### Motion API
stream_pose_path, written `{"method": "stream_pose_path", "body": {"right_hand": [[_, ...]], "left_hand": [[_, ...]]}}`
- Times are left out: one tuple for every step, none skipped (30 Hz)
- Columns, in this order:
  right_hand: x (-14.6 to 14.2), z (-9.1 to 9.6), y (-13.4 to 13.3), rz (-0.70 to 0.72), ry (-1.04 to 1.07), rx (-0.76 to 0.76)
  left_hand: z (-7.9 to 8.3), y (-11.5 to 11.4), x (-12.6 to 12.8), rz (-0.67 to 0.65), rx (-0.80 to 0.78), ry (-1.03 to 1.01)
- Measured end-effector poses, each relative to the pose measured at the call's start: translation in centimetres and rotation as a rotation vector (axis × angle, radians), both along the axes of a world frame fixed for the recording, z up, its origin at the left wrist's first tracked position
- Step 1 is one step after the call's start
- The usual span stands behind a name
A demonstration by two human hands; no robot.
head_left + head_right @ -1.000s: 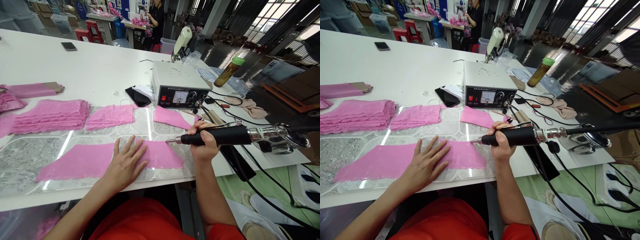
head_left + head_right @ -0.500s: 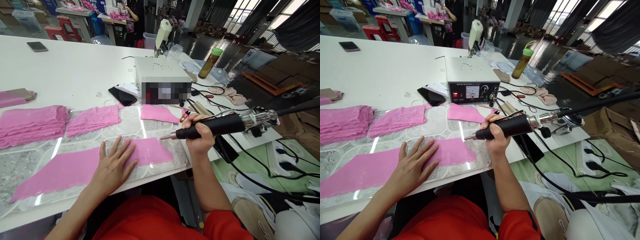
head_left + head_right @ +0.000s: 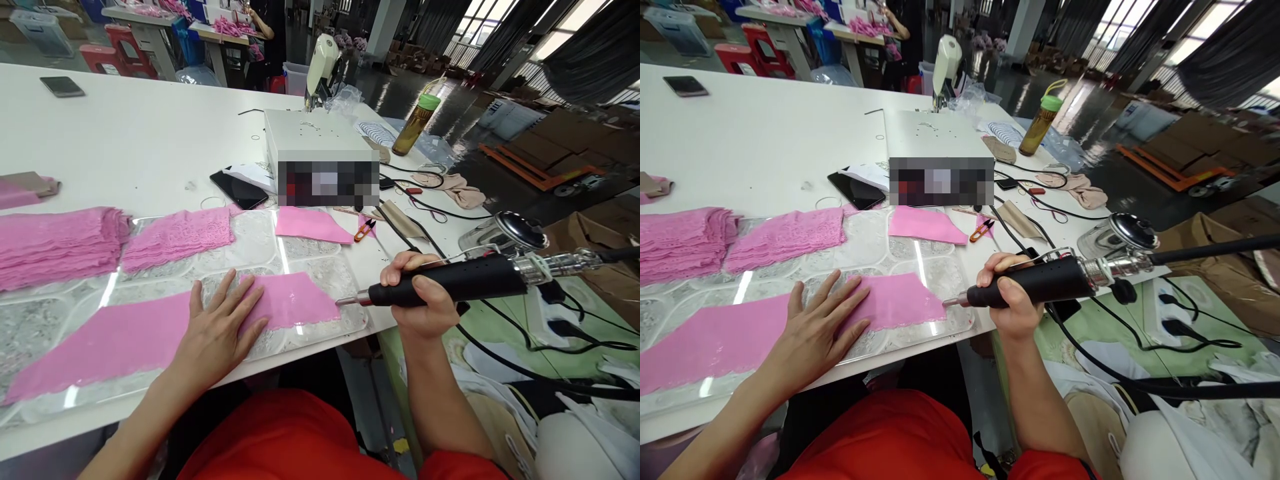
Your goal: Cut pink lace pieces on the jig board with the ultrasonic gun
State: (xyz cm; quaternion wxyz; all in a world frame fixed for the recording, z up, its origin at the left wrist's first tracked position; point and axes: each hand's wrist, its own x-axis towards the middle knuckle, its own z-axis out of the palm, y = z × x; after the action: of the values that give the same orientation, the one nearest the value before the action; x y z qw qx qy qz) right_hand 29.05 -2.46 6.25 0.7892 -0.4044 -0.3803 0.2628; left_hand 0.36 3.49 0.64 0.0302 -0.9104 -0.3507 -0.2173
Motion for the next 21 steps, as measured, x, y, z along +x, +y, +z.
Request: {"method": "stream_pose_path", "body": {"right_hand": [[-0.04,-0.03,0.01,0.003,0.004,0.001],[-0.06,-0.05,0.02,0.004,0.005,0.001],[-0.06,-0.06,0.02,0.004,0.002,0.001],[-0.05,-0.06,0.02,0.004,-0.004,-0.001],[-0.04,-0.06,0.02,0.003,-0.012,-0.001],[-0.01,-0.06,0.01,0.003,-0.021,-0.001],[0.01,-0.06,0.0,0.004,-0.03,0.001],[0.04,-0.06,0.0,0.007,-0.038,0.005],[0.07,-0.06,0.0,0.009,-0.046,0.011],[0.11,-0.06,0.01,0.011,-0.054,0.016],[0.14,-0.05,0.03,0.012,-0.061,0.02],[0.17,-0.02,0.06,0.011,-0.067,0.021],[0.2,0.01,0.1,0.008,-0.071,0.022],[0.21,0.06,0.15,0.003,-0.073,0.021],[0.2,0.12,0.21,-0.004,-0.072,0.021],[0.16,0.17,0.29,-0.013,-0.069,0.024],[0.08,0.21,0.38,-0.023,-0.066,0.03],[-0.03,0.24,0.49,-0.03,-0.064,0.036],[-0.17,0.25,0.62,-0.032,-0.063,0.043],[-0.34,0.24,0.76,-0.031,-0.061,0.048],[-0.53,0.21,0.91,-0.025,-0.058,0.052]], "left_hand": [[0.0,0.0,-0.01,0.002,0.002,0.002],[-0.01,0.0,-0.02,0.003,0.005,0.004],[-0.03,0.0,-0.04,0.004,0.009,0.005],[-0.04,0.0,-0.04,0.004,0.012,0.006],[-0.06,0.01,-0.05,0.004,0.015,0.007],[-0.07,0.02,-0.07,0.004,0.017,0.01],[-0.07,0.03,-0.08,0.004,0.018,0.012],[-0.08,0.04,-0.1,0.002,0.019,0.014],[-0.08,0.04,-0.11,0.0,0.019,0.014],[-0.08,0.05,-0.13,-0.003,0.02,0.012],[-0.09,0.04,-0.14,-0.005,0.019,0.01],[-0.1,0.04,-0.15,-0.008,0.018,0.008],[-0.11,0.02,-0.15,-0.01,0.016,0.006],[-0.12,0.01,-0.15,-0.01,0.016,0.005],[-0.14,-0.01,-0.15,-0.008,0.017,0.007],[-0.16,-0.02,-0.14,-0.007,0.019,0.01],[-0.17,-0.04,-0.14,-0.006,0.022,0.013],[-0.19,-0.06,-0.13,-0.005,0.025,0.015],[-0.19,-0.08,-0.13,-0.003,0.026,0.019],[-0.2,-0.09,-0.13,0.0,0.025,0.021],[-0.2,-0.11,-0.13,0.003,0.021,0.024]]}}
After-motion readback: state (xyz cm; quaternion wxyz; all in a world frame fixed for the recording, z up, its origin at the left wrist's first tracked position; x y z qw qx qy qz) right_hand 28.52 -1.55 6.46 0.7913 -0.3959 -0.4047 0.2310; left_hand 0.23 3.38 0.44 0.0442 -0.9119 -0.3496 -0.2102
